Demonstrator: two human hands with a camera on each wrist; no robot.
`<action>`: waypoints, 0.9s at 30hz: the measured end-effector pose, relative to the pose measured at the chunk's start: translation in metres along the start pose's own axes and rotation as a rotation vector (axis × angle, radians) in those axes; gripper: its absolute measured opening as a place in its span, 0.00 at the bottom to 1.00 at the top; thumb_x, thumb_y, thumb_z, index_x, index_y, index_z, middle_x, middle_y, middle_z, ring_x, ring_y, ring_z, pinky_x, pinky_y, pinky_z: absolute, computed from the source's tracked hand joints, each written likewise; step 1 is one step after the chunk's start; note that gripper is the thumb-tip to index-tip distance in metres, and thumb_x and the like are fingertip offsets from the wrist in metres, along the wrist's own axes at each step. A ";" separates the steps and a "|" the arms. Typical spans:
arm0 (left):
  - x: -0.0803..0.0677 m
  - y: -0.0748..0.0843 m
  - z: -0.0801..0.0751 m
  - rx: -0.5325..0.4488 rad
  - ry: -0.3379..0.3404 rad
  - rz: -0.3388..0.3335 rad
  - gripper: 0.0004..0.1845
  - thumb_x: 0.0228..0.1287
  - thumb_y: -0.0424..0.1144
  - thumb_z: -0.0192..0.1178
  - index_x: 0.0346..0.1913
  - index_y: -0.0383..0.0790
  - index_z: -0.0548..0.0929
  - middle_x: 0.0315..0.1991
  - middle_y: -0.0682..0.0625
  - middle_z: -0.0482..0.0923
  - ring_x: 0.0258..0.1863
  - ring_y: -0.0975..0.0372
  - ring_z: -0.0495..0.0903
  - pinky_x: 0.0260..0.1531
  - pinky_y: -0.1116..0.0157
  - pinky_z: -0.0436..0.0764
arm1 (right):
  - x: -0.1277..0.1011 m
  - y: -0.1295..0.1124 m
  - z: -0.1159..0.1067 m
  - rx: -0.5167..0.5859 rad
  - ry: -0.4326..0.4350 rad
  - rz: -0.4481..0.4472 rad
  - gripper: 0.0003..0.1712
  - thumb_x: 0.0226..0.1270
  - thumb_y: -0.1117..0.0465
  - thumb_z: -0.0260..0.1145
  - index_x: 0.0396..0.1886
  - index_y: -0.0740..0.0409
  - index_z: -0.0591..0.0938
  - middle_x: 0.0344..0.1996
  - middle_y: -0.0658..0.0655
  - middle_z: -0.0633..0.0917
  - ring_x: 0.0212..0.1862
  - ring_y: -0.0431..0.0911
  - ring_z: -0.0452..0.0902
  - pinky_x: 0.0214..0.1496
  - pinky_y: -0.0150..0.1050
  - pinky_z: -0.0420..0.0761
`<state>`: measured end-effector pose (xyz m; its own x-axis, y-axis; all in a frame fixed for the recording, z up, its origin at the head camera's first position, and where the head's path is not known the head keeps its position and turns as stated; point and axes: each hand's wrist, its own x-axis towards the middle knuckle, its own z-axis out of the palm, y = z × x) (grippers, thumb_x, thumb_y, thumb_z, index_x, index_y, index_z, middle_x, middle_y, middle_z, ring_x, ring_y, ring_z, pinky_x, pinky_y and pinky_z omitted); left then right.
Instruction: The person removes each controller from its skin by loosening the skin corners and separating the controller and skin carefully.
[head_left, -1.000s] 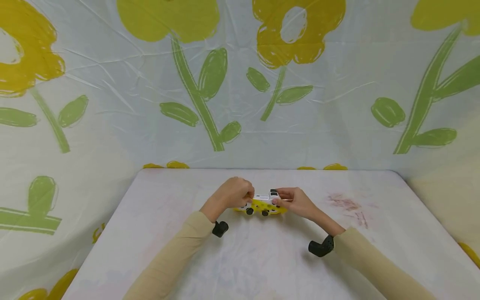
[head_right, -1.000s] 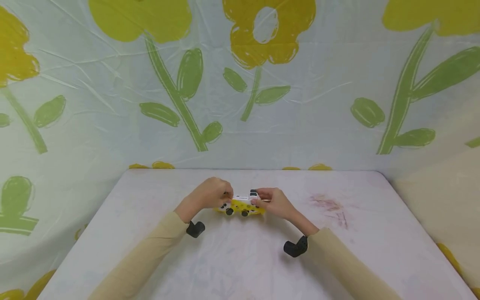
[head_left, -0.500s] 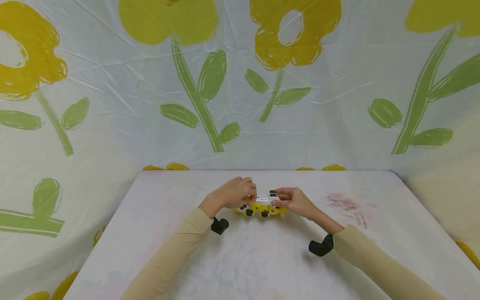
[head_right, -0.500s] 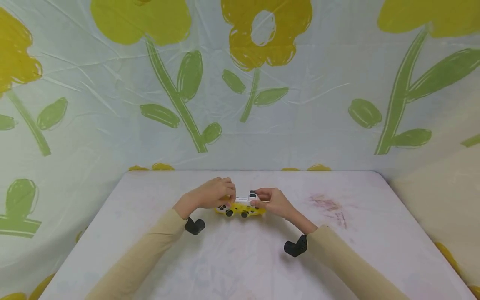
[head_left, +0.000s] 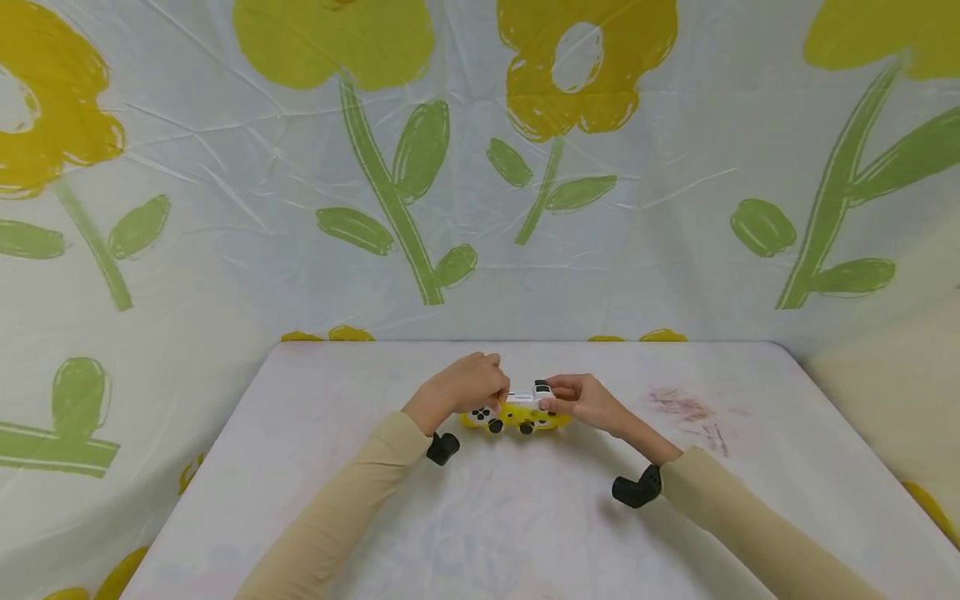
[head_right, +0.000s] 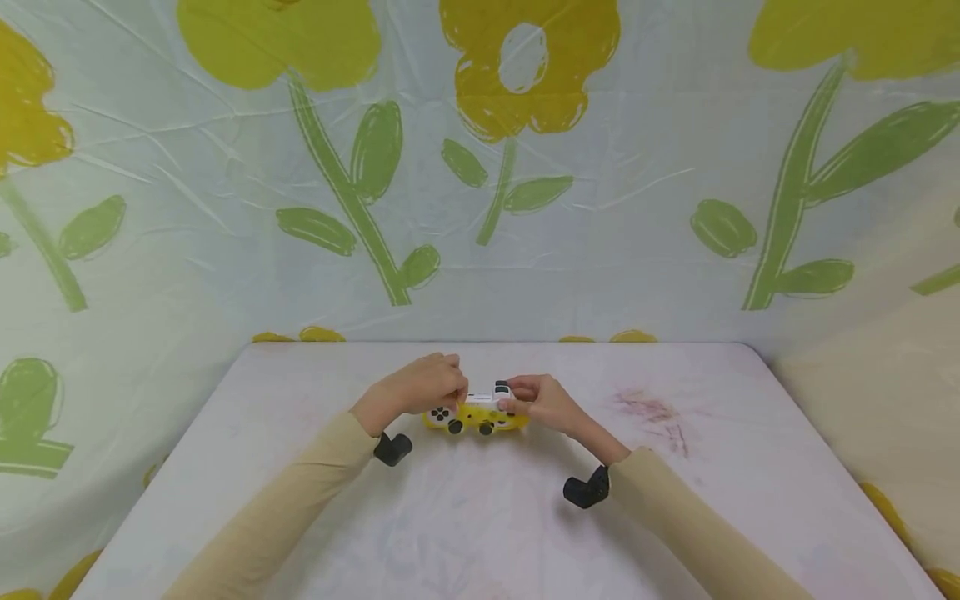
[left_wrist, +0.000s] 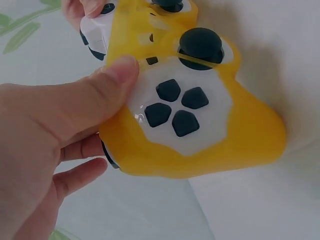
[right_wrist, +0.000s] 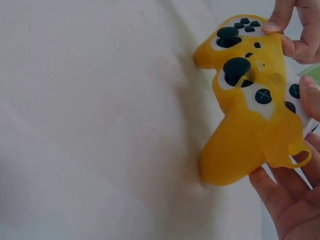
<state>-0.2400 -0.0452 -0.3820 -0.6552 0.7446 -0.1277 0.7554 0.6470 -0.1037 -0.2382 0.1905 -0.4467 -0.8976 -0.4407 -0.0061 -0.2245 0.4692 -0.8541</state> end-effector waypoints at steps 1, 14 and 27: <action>0.001 0.001 0.000 0.036 0.005 -0.003 0.11 0.58 0.50 0.64 0.40 0.50 0.85 0.37 0.60 0.83 0.37 0.64 0.68 0.40 0.69 0.69 | 0.000 -0.001 0.000 -0.004 -0.002 0.004 0.29 0.65 0.55 0.66 0.59 0.71 0.75 0.50 0.67 0.84 0.47 0.47 0.83 0.46 0.32 0.80; 0.004 0.008 0.004 0.220 0.092 -0.087 0.13 0.56 0.51 0.64 0.41 0.50 0.86 0.38 0.54 0.83 0.37 0.61 0.60 0.31 0.74 0.74 | 0.005 -0.007 -0.005 -0.045 -0.061 0.039 0.32 0.68 0.54 0.63 0.63 0.73 0.71 0.55 0.69 0.80 0.57 0.57 0.79 0.59 0.49 0.77; 0.005 -0.015 0.002 -0.388 -0.004 0.225 0.07 0.61 0.38 0.64 0.30 0.43 0.76 0.27 0.56 0.67 0.33 0.65 0.66 0.38 0.70 0.66 | 0.003 -0.001 -0.005 0.025 -0.050 0.041 0.32 0.65 0.54 0.67 0.62 0.70 0.74 0.52 0.67 0.82 0.53 0.53 0.82 0.56 0.46 0.79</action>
<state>-0.2551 -0.0513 -0.3834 -0.4747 0.8734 -0.1087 0.8206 0.4838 0.3043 -0.2423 0.1925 -0.4429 -0.8855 -0.4597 -0.0674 -0.1775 0.4688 -0.8653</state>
